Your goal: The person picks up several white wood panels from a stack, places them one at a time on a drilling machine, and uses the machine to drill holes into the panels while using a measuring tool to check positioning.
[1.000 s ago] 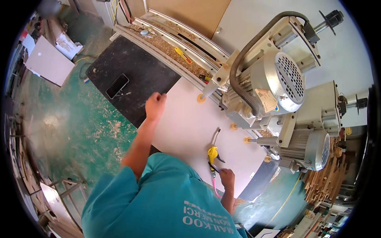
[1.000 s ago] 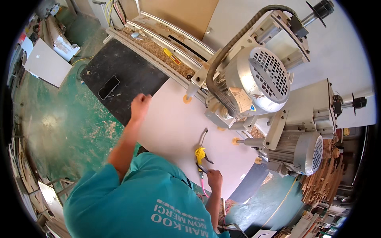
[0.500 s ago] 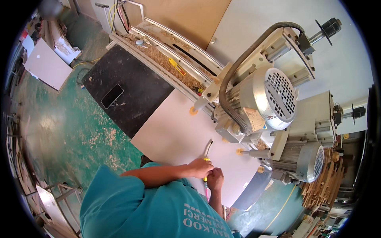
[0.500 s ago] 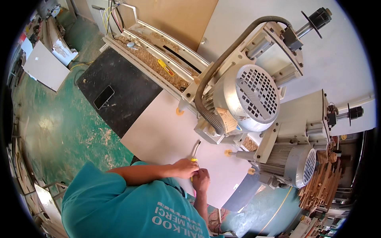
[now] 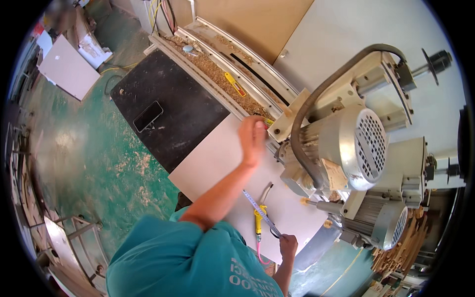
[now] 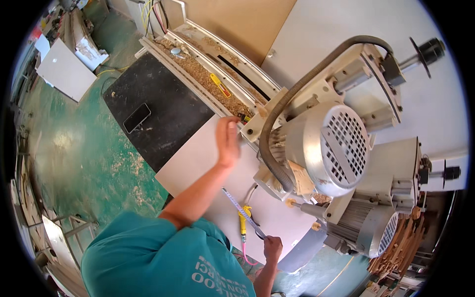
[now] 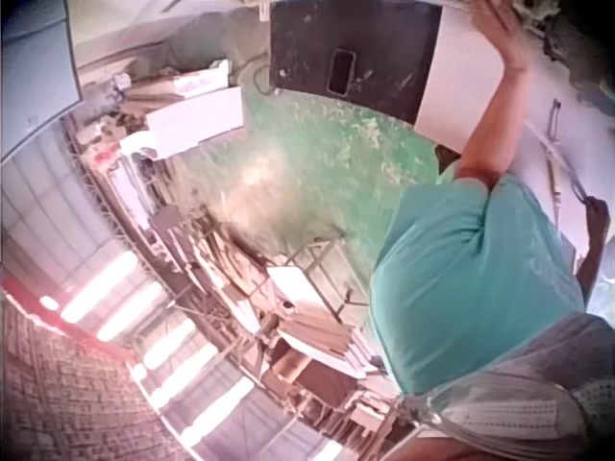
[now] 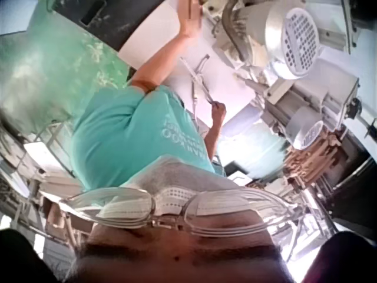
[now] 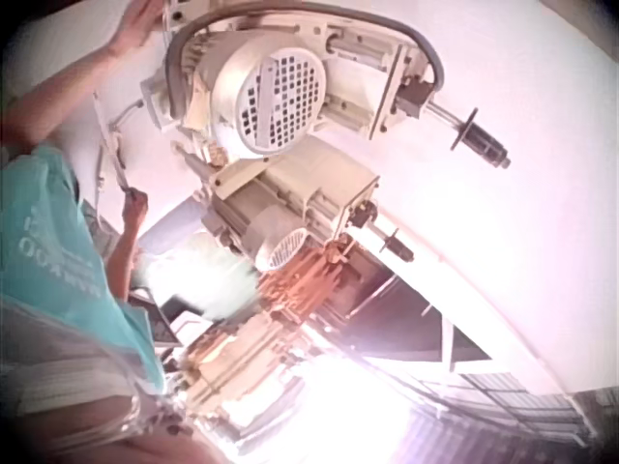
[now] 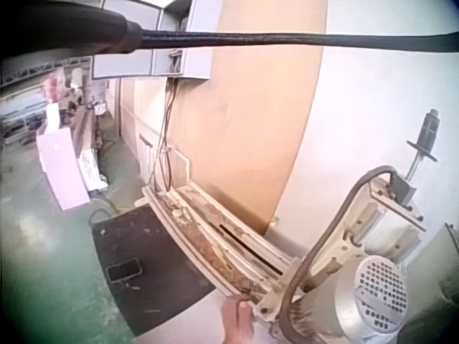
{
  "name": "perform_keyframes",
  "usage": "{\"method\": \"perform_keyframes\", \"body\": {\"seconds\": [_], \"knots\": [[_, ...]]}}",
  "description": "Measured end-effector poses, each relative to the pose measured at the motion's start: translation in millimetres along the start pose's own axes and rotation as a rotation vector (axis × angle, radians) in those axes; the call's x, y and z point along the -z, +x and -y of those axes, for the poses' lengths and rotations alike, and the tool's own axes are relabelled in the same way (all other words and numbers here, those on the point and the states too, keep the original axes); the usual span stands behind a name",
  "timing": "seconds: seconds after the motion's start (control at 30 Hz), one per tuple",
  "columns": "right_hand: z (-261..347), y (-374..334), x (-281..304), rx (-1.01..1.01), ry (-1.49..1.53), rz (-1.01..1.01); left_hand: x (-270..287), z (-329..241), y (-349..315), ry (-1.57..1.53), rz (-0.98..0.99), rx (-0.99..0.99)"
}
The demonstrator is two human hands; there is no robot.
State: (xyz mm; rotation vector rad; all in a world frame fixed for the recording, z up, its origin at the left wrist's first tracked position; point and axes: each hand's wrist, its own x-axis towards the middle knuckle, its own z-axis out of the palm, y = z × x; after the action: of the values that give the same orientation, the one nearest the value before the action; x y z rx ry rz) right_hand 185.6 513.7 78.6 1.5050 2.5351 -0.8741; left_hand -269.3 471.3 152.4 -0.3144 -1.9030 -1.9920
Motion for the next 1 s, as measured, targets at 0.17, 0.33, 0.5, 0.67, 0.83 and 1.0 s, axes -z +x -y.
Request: {"method": "perform_keyframes", "body": {"seconds": [0.17,0.33,0.5,0.67,0.83,1.0], "knots": [[27,7,-17,0.055,0.125,0.080,-25,0,-21,-0.148,-0.029,0.209],[72,23,-8,0.094,-0.073,0.168,-12,-2,-16,0.006,-0.058,0.047],[101,47,5,0.134,-0.101,0.003,-21,6,-1,-0.013,-0.066,0.044],[102,26,10,-0.012,-0.047,-0.001,-30,-4,11,-0.152,-0.078,0.213],[68,-9,-15,-0.107,-0.015,0.070,-33,-13,6,-0.135,-0.160,0.238],[61,-20,-26,-0.132,0.041,0.147,-31,-8,-11,0.004,-0.206,0.156]]}}
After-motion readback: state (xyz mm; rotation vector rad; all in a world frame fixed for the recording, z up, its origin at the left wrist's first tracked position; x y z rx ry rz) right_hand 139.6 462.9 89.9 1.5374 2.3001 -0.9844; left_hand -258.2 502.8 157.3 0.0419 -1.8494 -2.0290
